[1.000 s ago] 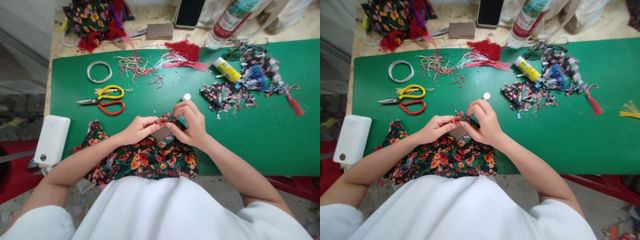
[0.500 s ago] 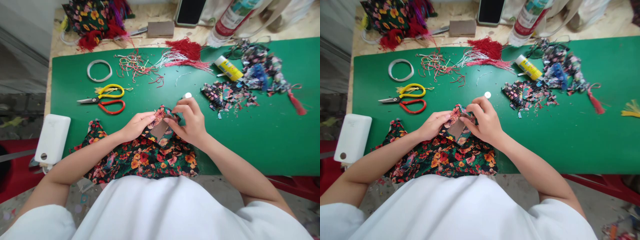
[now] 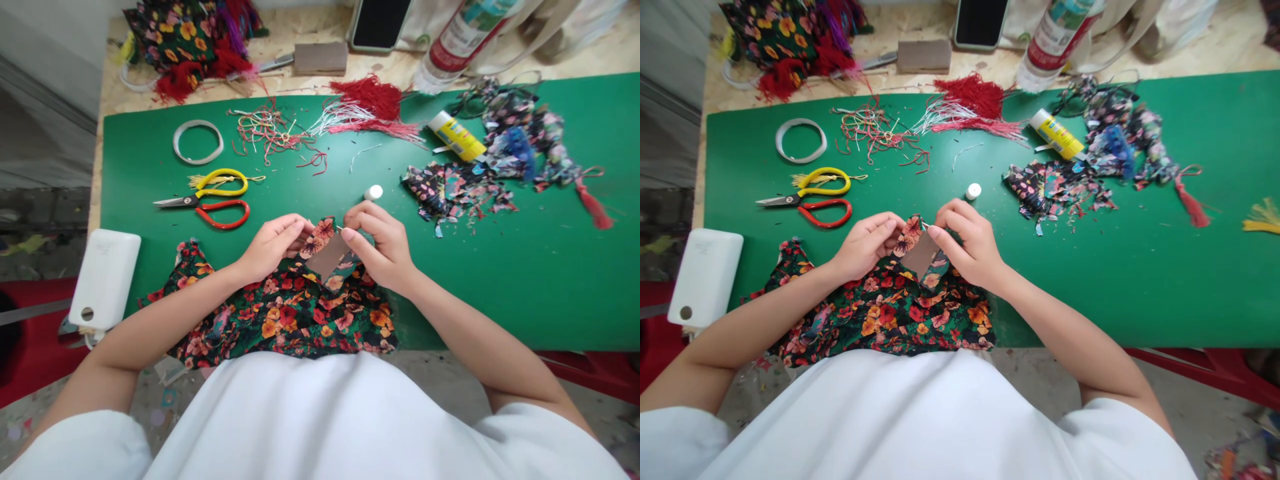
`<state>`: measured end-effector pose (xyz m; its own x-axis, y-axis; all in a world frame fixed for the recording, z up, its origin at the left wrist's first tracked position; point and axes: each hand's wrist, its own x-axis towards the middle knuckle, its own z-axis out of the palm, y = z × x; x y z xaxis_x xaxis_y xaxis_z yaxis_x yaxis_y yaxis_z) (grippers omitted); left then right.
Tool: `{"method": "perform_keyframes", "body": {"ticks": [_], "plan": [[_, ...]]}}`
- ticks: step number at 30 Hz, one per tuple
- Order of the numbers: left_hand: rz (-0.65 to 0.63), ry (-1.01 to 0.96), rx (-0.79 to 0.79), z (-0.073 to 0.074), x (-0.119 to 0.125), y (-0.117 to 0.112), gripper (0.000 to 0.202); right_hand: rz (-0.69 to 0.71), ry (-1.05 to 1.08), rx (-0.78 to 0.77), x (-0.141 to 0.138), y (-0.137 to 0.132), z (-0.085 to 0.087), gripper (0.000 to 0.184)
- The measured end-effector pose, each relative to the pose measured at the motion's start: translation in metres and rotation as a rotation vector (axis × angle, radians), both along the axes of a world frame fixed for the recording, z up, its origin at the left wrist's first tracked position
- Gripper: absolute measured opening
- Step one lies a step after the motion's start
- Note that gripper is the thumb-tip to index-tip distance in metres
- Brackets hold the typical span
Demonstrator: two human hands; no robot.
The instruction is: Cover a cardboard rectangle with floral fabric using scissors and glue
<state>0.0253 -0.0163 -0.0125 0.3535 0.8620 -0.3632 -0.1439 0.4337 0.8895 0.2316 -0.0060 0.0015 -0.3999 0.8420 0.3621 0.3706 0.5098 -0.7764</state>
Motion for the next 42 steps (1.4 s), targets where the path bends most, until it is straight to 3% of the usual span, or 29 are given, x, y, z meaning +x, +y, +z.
{"method": "perform_keyframes", "body": {"ticks": [3,5,9,21,28,32,37,42], "plan": [[0.059,0.036,-0.042,0.005,0.002,-0.001,0.051,-0.020,0.072,-0.038,0.000,0.000,0.001,0.024],[0.068,0.071,0.012,0.008,0.003,-0.001,0.050,-0.021,0.110,-0.065,0.000,0.000,0.001,0.026],[0.051,0.106,0.118,0.009,0.003,-0.002,0.050,-0.011,0.148,-0.112,0.000,0.001,0.001,0.028],[0.056,0.009,0.098,0.002,0.001,-0.001,0.046,-0.020,0.222,-0.117,0.002,0.000,0.003,0.031],[0.022,0.079,0.161,0.010,0.001,-0.003,0.044,-0.027,0.213,-0.135,0.003,0.001,0.002,0.033],[0.018,0.138,0.311,0.011,0.000,-0.005,0.040,-0.008,0.224,-0.132,0.003,0.001,0.002,0.031],[0.072,0.233,0.619,0.004,-0.003,-0.007,0.039,-0.004,0.211,-0.154,0.004,0.000,0.003,0.034],[0.173,0.334,0.956,0.002,-0.008,-0.008,0.023,0.009,0.223,-0.147,0.005,0.000,0.004,0.036]]}}
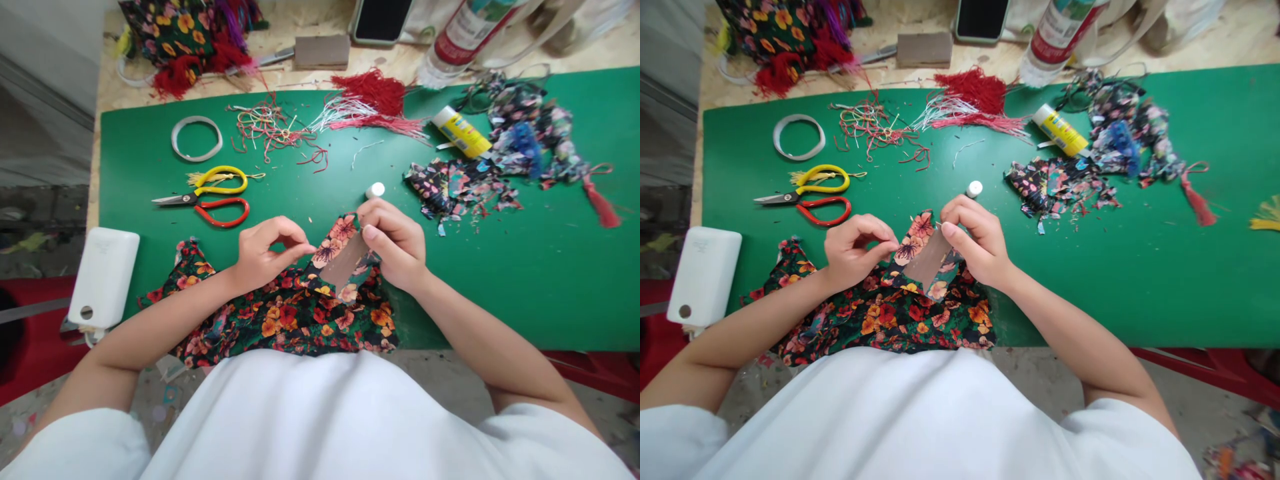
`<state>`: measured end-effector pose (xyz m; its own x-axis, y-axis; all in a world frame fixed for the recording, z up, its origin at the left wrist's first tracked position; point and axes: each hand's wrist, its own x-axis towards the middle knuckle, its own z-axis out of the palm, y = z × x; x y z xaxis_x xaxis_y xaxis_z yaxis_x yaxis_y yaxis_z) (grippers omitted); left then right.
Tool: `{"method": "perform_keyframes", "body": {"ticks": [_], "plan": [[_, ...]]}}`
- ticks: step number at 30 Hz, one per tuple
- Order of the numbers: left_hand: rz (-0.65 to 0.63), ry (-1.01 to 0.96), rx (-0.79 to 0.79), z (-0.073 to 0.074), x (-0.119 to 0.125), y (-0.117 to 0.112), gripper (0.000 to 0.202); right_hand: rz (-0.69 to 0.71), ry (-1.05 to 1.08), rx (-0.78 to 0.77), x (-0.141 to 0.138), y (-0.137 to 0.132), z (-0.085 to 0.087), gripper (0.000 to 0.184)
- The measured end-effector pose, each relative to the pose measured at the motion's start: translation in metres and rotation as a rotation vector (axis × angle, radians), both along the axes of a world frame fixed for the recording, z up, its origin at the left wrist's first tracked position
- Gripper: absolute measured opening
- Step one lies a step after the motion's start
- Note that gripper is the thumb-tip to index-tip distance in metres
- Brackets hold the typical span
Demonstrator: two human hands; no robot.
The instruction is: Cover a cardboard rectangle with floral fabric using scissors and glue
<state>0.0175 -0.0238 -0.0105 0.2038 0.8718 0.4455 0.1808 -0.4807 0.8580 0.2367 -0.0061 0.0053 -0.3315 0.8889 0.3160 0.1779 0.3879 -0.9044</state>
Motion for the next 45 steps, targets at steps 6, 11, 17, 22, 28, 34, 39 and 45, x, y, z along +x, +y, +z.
{"method": "perform_keyframes", "body": {"ticks": [6,11,17,22,28,34,39,45], "plan": [[0.002,0.015,0.342,0.005,-0.008,0.003,0.018,0.055,0.042,0.065,0.002,0.001,0.000,0.035],[-0.045,0.100,0.416,0.006,-0.009,0.003,0.003,0.085,0.052,0.092,0.002,0.002,0.000,0.032],[0.038,0.088,0.518,0.003,-0.007,0.005,0.021,0.090,0.044,0.099,0.003,0.002,0.001,0.031],[0.016,0.102,0.681,0.005,-0.007,0.010,0.032,0.094,0.049,0.106,0.003,0.002,0.000,0.031],[0.024,0.102,0.725,0.008,-0.008,0.011,0.038,0.120,0.076,0.121,0.002,0.003,-0.001,0.027],[0.000,0.111,0.697,0.005,-0.008,0.009,0.025,0.121,0.067,0.117,0.002,0.002,-0.001,0.026],[-0.042,0.145,0.662,0.007,-0.009,0.007,0.017,0.126,0.066,0.105,0.002,0.002,0.001,0.027],[0.004,0.206,0.667,0.008,-0.008,0.005,0.003,0.130,0.065,0.106,0.002,0.002,0.001,0.028]]}}
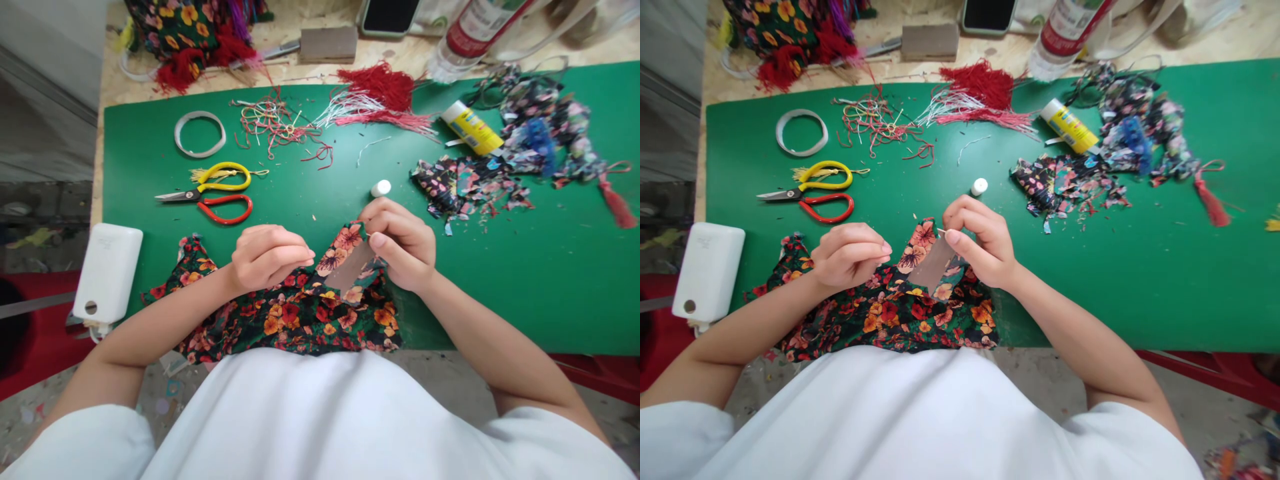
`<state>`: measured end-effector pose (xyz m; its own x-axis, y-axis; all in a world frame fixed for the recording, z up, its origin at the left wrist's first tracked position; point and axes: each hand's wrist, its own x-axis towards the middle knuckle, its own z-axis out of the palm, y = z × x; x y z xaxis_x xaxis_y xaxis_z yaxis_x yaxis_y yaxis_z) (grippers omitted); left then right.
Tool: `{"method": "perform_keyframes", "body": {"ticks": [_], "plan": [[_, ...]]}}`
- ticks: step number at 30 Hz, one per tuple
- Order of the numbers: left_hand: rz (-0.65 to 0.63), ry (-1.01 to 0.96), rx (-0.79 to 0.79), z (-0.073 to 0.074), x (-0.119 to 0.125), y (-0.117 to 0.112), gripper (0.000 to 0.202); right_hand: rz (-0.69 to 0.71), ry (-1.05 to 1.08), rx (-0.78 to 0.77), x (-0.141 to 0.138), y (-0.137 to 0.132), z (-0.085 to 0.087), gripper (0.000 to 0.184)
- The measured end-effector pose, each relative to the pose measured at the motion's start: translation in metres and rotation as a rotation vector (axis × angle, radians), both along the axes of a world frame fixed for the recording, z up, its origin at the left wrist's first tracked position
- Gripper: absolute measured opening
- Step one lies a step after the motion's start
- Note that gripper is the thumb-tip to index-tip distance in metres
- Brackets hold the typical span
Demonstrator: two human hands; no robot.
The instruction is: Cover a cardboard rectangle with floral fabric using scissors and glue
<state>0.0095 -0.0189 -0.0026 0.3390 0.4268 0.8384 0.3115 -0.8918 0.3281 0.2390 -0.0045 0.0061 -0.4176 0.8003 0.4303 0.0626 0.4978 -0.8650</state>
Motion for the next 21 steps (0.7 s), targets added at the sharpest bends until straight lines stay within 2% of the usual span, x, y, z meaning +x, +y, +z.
{"method": "perform_keyframes", "body": {"ticks": [4,10,13,17,21], "plan": [[0.072,0.040,-0.063,-0.0020,-0.0003,-0.0023,0.013,-0.004,-0.009,0.002,0.0002,-0.0001,0.0001,0.028],[-0.011,0.088,-0.214,-0.0036,0.0001,-0.0052,0.021,-0.003,-0.011,0.000,-0.0001,-0.0002,-0.0001,0.029],[-0.074,0.103,-0.375,-0.0029,0.0026,-0.0053,0.032,0.002,-0.008,-0.001,-0.0010,-0.0009,-0.0004,0.028],[-0.227,0.126,-0.664,-0.0011,0.0066,-0.0045,0.049,0.006,-0.032,-0.004,-0.0040,-0.0029,-0.0008,0.025],[-0.280,0.165,-0.871,0.0001,0.0087,-0.0044,0.051,0.007,-0.088,-0.003,-0.0071,-0.0049,-0.0034,0.023]]}}
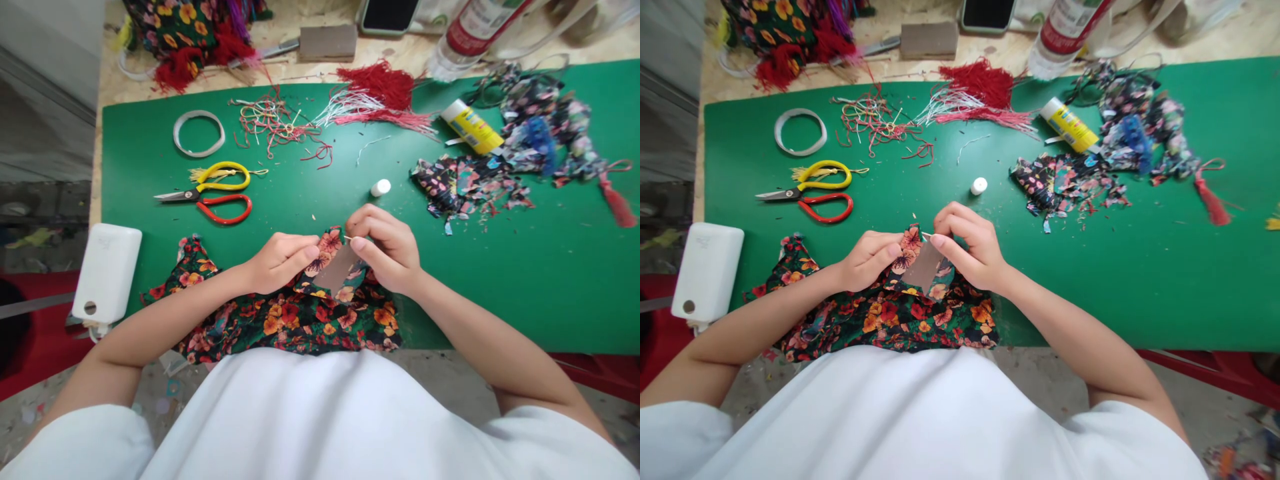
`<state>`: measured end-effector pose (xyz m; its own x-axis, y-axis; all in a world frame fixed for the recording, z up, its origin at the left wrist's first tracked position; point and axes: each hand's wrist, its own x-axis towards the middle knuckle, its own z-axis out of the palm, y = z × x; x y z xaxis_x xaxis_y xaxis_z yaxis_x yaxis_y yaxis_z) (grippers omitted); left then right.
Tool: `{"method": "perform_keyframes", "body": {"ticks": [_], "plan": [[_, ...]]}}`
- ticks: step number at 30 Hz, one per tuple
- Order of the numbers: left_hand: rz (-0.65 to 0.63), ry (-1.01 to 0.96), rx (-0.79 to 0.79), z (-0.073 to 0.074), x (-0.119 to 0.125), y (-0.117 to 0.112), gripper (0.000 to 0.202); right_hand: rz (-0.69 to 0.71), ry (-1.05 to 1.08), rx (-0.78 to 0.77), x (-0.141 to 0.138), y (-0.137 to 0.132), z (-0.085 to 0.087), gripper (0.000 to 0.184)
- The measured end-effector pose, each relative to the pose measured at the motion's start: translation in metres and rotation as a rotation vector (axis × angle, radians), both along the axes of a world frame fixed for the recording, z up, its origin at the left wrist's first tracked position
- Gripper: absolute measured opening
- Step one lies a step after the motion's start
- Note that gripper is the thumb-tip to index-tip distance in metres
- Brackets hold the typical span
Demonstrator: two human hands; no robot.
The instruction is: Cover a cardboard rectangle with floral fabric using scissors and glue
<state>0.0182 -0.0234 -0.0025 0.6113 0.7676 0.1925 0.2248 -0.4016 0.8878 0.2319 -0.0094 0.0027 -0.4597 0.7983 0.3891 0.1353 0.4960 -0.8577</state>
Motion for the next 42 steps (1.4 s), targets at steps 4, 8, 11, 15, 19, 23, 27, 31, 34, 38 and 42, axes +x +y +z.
{"method": "perform_keyframes", "body": {"ticks": [4,8,11,15,19,23,27,31,34,38,42], "plan": [[0.008,0.041,-0.003,-0.001,-0.001,0.001,0.044,-0.001,-0.028,-0.116,0.000,-0.002,-0.003,0.018],[0.004,0.056,0.028,-0.002,-0.003,0.002,0.042,0.072,-0.018,-0.411,0.001,0.000,-0.001,0.032],[-0.018,0.037,0.065,-0.003,-0.003,0.004,0.041,0.191,-0.055,-0.559,0.003,0.002,0.000,0.040],[-0.057,-0.002,0.052,-0.002,-0.003,0.005,0.038,0.319,-0.112,-0.715,0.005,0.002,0.001,0.039],[-0.102,-0.001,-0.126,0.001,-0.002,0.007,0.036,0.323,-0.214,-0.618,0.004,0.001,-0.001,0.047],[-0.109,0.020,-0.271,0.007,0.000,0.007,0.036,0.349,-0.269,-0.394,0.002,0.002,-0.004,0.051],[-0.114,0.046,-0.349,0.012,0.001,0.007,0.038,0.372,-0.219,-0.283,-0.002,0.000,-0.005,0.045],[-0.099,0.083,-0.391,0.012,0.002,0.006,0.038,0.357,-0.163,-0.253,-0.004,-0.001,-0.005,0.041],[-0.064,0.090,-0.407,0.010,0.002,0.007,0.036,0.319,-0.188,-0.297,-0.004,-0.001,-0.004,0.045],[-0.085,0.080,-0.432,0.008,0.001,0.007,0.037,0.336,-0.210,-0.322,-0.003,-0.001,-0.004,0.046],[-0.131,0.101,-0.426,0.010,0.000,0.007,0.042,0.403,-0.185,-0.240,-0.004,-0.001,-0.006,0.039]]}}
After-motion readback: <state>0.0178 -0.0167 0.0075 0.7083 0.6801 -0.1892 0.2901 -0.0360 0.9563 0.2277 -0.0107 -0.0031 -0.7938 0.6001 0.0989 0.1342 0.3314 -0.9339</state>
